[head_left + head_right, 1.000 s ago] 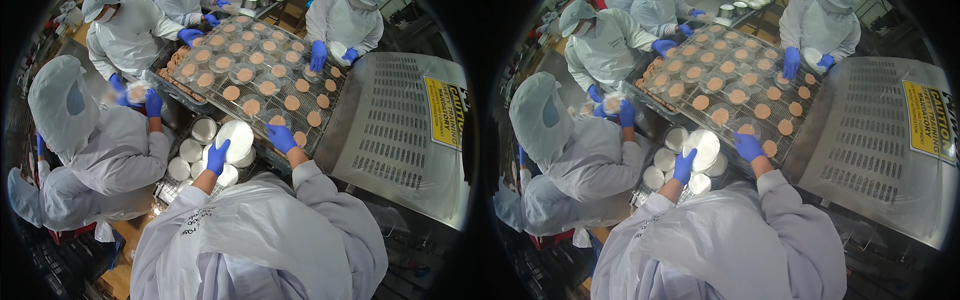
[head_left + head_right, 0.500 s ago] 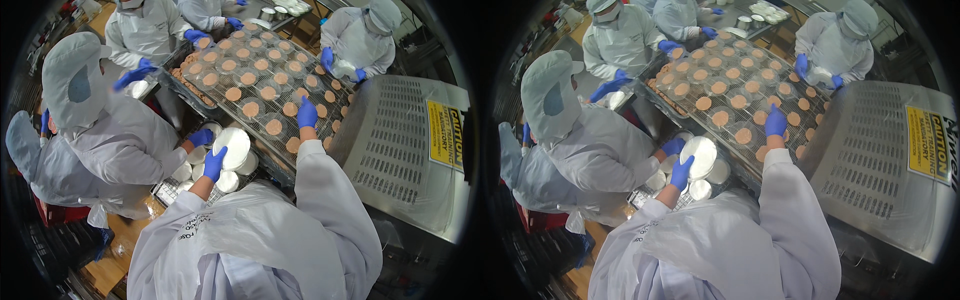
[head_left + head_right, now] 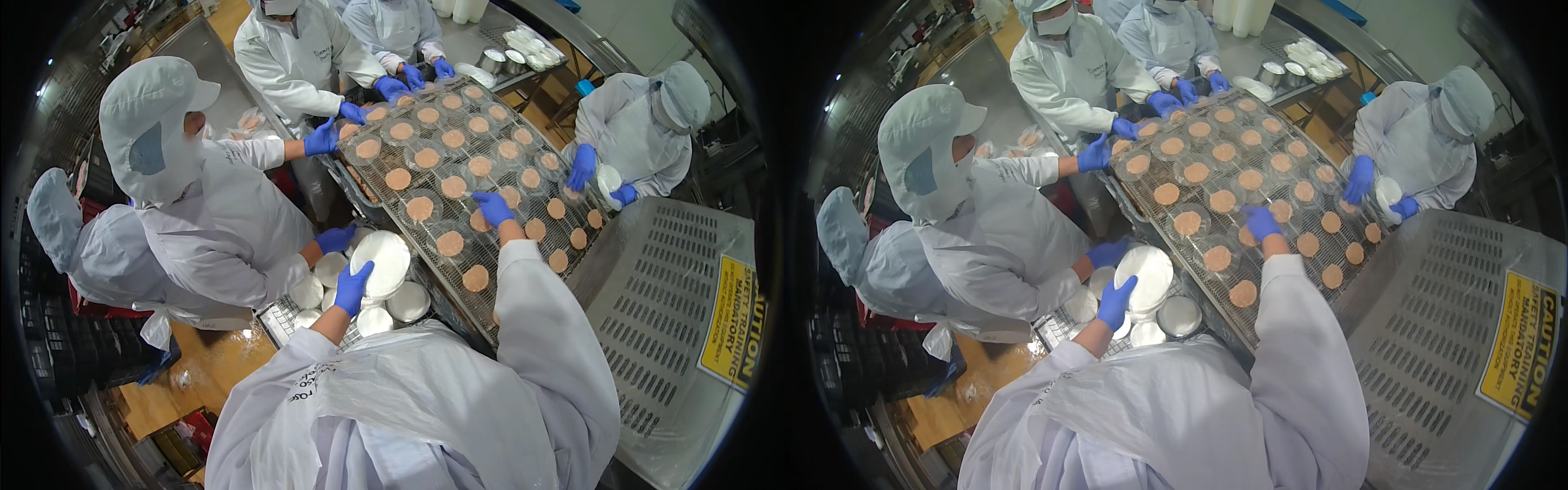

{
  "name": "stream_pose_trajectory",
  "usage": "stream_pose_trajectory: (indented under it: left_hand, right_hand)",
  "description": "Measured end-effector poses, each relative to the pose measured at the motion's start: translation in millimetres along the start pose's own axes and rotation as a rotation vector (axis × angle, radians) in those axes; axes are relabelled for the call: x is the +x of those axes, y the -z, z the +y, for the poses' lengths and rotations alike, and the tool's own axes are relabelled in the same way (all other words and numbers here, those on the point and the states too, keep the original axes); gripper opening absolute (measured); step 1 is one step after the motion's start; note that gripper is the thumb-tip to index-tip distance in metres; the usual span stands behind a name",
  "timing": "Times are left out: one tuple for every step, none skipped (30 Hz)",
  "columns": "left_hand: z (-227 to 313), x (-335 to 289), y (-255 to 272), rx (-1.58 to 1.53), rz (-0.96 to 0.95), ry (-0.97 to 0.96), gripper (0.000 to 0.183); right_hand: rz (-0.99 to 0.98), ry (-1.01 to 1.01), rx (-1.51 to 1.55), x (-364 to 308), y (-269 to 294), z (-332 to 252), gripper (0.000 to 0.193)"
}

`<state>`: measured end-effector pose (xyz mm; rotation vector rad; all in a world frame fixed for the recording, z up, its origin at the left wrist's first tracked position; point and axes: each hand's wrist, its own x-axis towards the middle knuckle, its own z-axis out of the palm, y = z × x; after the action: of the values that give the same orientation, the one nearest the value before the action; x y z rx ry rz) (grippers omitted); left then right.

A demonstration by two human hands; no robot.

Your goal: The person repeatedly picks up white circular food items from a stack and places them onto a metal wire rack. The camera wearer and several coworkers, all in protective gear, perform this repetitive assembly task in a commercial kitchen.

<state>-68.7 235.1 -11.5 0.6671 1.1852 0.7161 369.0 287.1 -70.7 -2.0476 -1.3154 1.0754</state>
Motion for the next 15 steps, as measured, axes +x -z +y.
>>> stream_pose_trajectory:
  left_hand:
    - [4, 6, 1, 0.002, 0.023, -0.003, 0.047]
    - [15, 15, -1, 0.012, 0.001, -0.021, 0.047]
    - [31, 25, -4, 0.019, -0.022, -0.040, 0.046]
    - [44, 34, -10, 0.036, -0.062, -0.056, 0.046]
    - [51, 39, -14, 0.002, -0.073, -0.065, 0.046]
    - [55, 41, -20, -0.035, -0.080, -0.074, 0.045]
    - [52, 40, -31, -0.073, -0.083, -0.088, 0.045]
    - [48, 38, -40, -0.073, -0.068, -0.086, 0.045]
    - [44, 35, -48, -0.074, -0.054, -0.083, 0.045]
    - [41, 32, -55, -0.066, -0.052, -0.074, 0.045]
    - [39, 29, -52, -0.071, -0.034, -0.062, 0.045]
    - [39, 26, -45, -0.076, -0.020, -0.051, 0.045]
    - [41, 24, -41, -0.076, -0.032, -0.037, 0.045]
    - [40, 21, -28, -0.078, -0.022, -0.028, 0.045]
    - [38, 18, -17, -0.079, -0.020, -0.019, 0.045]
  right_hand:
    - [-0.052, 0.136, 0.119, -4, -21, -47, 0.048]
    - [-0.092, 0.264, 0.239, -16, -48, -95, 0.057]
    - [-0.178, 0.145, 0.361, -34, -69, -142, 0.062]
    - [-0.234, 0.186, 0.100, -35, -85, -160, 0.062]
    - [-0.204, 0.177, -0.013, -37, -103, -181, 0.055]
    - [-0.178, 0.171, -0.128, -42, -111, -193, 0.049]
    - [-0.081, 0.229, -0.014, -45, -107, -182, 0.043]
    - [0.016, 0.286, 0.100, -46, -106, -167, 0.038]
    - [0.113, 0.341, 0.216, -45, -104, -151, 0.033]
    - [0.099, 0.390, 0.296, -39, -95, -131, 0.023]
    - [0.078, 0.321, 0.249, -40, -75, -124, 0.023]
    - [0.061, 0.252, 0.200, -41, -50, -118, 0.023]
    - [0.138, 0.280, 0.050, -29, -25, -83, 0.023]
    - [0.266, 0.192, -0.126, -34, -9, -83, 0.023]
    - [0.385, 0.076, -0.304, -41, 11, -84, 0.024]
